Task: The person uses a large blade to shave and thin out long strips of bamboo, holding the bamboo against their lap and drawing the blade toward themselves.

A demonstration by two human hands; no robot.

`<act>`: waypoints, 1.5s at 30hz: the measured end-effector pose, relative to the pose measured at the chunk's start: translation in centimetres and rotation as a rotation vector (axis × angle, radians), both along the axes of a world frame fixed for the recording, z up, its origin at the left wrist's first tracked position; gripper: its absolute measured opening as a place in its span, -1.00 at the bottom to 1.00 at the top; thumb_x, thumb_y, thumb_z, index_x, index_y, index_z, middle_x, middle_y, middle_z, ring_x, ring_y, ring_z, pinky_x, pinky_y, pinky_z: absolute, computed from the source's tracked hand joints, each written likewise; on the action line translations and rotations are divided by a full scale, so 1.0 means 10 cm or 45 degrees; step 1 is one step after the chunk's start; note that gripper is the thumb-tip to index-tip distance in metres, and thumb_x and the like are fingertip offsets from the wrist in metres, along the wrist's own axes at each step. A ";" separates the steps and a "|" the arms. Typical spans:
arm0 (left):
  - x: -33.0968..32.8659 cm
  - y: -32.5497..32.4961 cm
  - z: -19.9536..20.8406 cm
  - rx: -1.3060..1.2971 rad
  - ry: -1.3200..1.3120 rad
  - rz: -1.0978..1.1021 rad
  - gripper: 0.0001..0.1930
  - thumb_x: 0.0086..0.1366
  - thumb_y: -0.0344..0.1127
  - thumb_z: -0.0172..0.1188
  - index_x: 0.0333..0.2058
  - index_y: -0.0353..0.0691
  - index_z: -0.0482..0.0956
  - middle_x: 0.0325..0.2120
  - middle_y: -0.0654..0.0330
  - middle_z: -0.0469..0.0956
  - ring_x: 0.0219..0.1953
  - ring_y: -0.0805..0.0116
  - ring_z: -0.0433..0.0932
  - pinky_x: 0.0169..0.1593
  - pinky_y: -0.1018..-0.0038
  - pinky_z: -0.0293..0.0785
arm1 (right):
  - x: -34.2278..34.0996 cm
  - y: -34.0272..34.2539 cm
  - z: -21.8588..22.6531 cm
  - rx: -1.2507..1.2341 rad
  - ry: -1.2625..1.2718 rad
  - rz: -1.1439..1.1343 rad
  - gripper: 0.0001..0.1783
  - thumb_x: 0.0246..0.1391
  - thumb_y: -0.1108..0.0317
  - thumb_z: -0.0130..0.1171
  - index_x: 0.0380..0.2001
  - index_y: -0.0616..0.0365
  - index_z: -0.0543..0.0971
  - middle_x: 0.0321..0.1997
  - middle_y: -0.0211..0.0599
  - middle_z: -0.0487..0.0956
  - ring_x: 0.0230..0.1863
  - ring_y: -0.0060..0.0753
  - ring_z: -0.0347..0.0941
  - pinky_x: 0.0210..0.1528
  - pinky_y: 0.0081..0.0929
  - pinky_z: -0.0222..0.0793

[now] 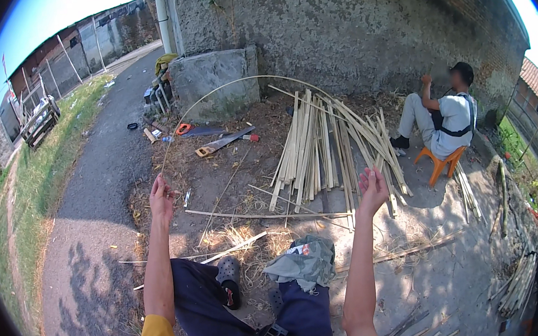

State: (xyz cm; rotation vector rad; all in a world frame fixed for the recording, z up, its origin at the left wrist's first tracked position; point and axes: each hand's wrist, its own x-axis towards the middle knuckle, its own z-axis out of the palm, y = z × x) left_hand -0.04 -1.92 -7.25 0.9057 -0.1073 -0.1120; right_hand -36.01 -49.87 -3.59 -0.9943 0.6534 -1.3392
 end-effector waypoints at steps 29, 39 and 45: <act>-0.07 0.11 0.09 -0.285 0.061 -0.043 -0.60 0.46 -0.06 0.27 0.22 0.12 0.53 -0.23 0.49 0.56 -0.26 0.56 0.50 -0.19 0.51 0.50 | 0.34 0.50 0.10 0.029 0.009 0.155 -0.48 0.40 0.38 0.19 0.38 0.02 0.46 -0.09 -0.31 0.70 -0.32 -0.59 0.59 -0.32 -0.65 0.47; 0.07 0.33 0.06 -0.280 0.075 -0.016 -0.69 0.50 -0.13 0.23 0.15 0.01 0.58 -0.08 0.40 0.65 -0.21 0.52 0.57 -0.14 0.51 0.57 | 0.25 0.32 0.04 0.015 -0.015 0.060 -0.54 0.37 0.34 0.24 0.29 0.02 0.48 -0.06 -0.27 0.71 -0.30 -0.58 0.61 -0.31 -0.64 0.50; 0.48 1.93 -0.57 -0.154 -0.104 0.249 -0.75 0.50 -0.25 0.22 0.01 -0.27 0.63 -0.04 0.17 0.69 -0.10 0.42 0.69 -0.02 0.52 0.74 | -0.73 -0.64 -0.13 -0.269 0.224 -0.143 -0.66 0.39 0.32 0.23 0.13 0.11 0.43 -0.17 -0.21 0.73 -0.34 -0.54 0.63 -0.32 -0.63 0.53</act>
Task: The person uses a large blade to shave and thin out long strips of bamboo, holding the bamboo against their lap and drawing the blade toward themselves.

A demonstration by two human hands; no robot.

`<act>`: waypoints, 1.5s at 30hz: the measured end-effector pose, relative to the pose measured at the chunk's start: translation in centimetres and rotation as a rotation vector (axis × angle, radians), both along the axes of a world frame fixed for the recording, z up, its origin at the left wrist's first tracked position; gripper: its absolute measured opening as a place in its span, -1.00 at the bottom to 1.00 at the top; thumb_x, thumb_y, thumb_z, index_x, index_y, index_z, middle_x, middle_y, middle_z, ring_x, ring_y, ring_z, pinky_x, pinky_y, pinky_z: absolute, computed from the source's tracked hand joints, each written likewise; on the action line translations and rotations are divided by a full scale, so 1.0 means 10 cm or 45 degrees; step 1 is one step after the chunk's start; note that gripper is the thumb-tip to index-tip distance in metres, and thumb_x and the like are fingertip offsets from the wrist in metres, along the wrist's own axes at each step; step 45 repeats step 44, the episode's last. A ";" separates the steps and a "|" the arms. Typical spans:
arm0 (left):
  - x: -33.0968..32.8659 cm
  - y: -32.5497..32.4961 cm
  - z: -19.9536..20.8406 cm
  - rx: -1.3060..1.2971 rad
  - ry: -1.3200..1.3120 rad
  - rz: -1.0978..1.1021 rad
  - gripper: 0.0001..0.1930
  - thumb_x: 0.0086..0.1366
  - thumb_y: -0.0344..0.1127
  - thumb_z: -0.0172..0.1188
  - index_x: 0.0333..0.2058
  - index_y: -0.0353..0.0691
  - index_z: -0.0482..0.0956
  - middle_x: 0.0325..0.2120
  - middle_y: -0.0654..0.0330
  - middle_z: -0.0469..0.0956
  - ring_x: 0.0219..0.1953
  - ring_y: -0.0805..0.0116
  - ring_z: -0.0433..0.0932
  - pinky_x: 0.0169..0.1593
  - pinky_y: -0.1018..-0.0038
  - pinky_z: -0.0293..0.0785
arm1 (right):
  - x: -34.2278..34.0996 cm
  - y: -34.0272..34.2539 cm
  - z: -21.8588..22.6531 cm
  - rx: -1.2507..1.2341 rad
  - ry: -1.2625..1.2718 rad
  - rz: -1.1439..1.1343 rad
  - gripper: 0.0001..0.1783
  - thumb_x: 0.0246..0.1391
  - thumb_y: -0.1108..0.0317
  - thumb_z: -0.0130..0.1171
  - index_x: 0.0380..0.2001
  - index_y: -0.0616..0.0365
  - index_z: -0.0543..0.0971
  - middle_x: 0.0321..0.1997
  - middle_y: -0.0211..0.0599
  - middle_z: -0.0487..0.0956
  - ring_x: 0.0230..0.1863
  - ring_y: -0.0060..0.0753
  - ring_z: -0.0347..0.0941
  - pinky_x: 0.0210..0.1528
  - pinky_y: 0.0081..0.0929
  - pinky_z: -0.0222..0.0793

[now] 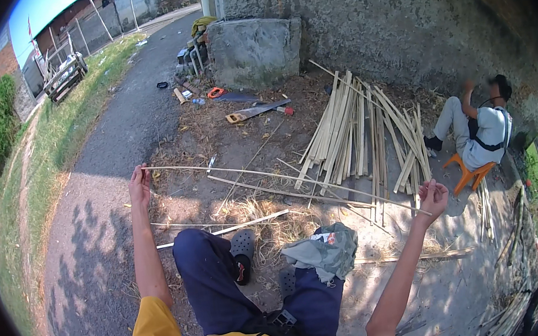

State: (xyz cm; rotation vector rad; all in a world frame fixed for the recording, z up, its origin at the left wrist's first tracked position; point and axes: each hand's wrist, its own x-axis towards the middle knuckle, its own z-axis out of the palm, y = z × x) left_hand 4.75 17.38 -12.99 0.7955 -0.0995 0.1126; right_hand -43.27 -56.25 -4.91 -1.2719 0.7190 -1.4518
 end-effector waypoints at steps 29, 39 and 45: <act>0.44 0.03 -2.24 -0.594 0.662 0.569 -0.70 0.56 -0.41 0.05 0.03 -0.63 0.48 0.03 -0.15 0.58 0.14 0.03 0.62 0.22 0.44 0.69 | -0.81 0.78 -1.46 0.580 1.108 0.695 -0.72 0.40 0.32 0.12 0.12 0.09 0.51 -0.10 -0.28 0.71 -0.27 -0.49 0.65 -0.25 -0.54 0.55; -0.45 -0.04 -3.14 0.162 1.195 -0.004 -0.39 0.53 -0.24 0.13 0.38 -0.39 0.12 0.19 -0.27 0.46 0.13 -0.15 0.62 0.11 0.19 0.73 | -1.17 0.96 -1.85 0.787 1.388 0.719 -0.68 0.37 0.33 0.07 0.13 0.08 0.53 -0.07 -0.23 0.72 -0.22 -0.40 0.68 -0.19 -0.44 0.61; -0.90 0.38 -3.90 1.267 1.175 -0.417 -0.40 0.35 -0.15 0.39 0.23 -0.25 0.37 0.08 -0.14 0.60 -0.05 -0.04 0.72 -0.18 0.20 0.77 | -1.50 1.01 -2.11 0.898 1.485 0.696 -0.63 0.37 0.24 0.12 0.17 0.09 0.51 -0.06 -0.19 0.72 -0.20 -0.32 0.72 -0.17 -0.38 0.63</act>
